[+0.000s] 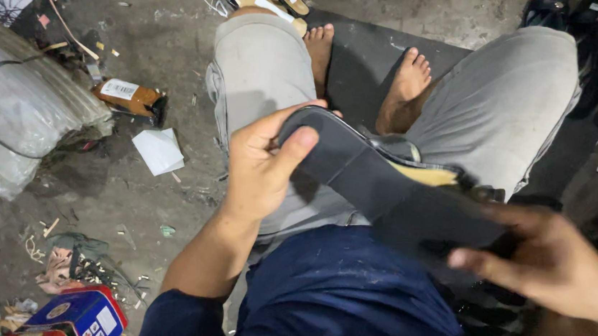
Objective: The person assembles black sandals by attaching straps to the soles using a manual riveting tool. They repeatedly position the strap, press the rivet with the tool, and inspect the connection. The person handles multiple sandals and places finished units aside.
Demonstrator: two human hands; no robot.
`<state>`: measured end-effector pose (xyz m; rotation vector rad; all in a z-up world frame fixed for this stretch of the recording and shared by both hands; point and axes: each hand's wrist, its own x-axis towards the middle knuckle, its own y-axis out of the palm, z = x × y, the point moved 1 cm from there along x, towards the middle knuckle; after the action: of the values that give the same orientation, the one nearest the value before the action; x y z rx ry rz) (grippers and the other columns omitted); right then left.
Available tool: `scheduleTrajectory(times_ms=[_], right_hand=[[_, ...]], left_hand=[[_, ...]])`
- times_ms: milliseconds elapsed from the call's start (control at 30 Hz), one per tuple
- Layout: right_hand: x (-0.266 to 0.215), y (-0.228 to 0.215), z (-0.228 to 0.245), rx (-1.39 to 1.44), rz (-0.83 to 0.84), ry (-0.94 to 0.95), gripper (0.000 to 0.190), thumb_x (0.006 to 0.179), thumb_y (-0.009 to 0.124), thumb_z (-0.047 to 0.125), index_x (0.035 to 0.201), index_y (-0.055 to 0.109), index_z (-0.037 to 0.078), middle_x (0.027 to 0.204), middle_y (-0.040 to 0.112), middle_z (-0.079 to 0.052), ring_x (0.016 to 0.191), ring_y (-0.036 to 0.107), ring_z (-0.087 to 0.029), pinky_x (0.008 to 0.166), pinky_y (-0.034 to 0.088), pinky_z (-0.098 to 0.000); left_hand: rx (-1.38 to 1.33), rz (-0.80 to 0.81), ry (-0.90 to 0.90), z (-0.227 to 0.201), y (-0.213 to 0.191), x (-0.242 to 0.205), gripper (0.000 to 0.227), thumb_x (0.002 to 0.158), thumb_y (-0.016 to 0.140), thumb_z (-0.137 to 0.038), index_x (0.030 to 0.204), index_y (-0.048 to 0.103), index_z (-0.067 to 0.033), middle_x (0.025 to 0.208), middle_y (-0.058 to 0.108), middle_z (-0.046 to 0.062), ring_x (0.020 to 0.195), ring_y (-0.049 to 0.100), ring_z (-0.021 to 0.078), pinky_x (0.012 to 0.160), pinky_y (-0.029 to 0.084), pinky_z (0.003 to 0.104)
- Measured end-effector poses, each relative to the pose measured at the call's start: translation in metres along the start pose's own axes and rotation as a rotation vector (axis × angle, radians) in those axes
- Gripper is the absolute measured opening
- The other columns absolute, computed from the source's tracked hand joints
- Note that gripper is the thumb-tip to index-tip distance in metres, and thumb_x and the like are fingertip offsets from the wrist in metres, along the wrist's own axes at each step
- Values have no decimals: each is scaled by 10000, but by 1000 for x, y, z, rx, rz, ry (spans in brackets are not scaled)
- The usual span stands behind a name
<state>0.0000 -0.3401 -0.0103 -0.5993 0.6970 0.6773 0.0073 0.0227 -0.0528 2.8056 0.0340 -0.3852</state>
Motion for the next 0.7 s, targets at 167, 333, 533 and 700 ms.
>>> scheduleTrajectory(times_ms=[167,333,533,700], right_hand=[[-1,-25,9,32,-551,-243,326,882,841,169,1044,667,-55,1015,679,-128,803,668,-135,712,554,-256],[20,-44,54,-149,-581,-522,340,842,778,110,1019,651,-151,1333,616,-220,1204,620,-315,1024,502,-390],[47,-51,86,-291,-339,-604,361,801,810,173,775,563,-89,1355,641,-215,1190,660,-315,907,541,-356],[55,-49,88,-361,-339,-672,349,790,841,143,761,581,-87,1309,679,-203,1157,671,-301,898,540,-358]], left_hand=[[-99,79,-120,25,-5,-11,537,924,773,47,1410,545,62,1267,702,169,1122,695,194,984,572,333],[-35,395,-396,34,23,-34,904,822,792,31,1551,262,-36,1325,638,174,1161,659,181,933,576,350],[428,547,83,22,56,-30,972,864,849,-196,1580,204,-68,1494,491,274,1332,550,335,1071,456,403],[382,433,-330,25,71,-25,645,934,713,-332,1469,441,-95,1151,720,170,1037,744,251,896,548,364]])
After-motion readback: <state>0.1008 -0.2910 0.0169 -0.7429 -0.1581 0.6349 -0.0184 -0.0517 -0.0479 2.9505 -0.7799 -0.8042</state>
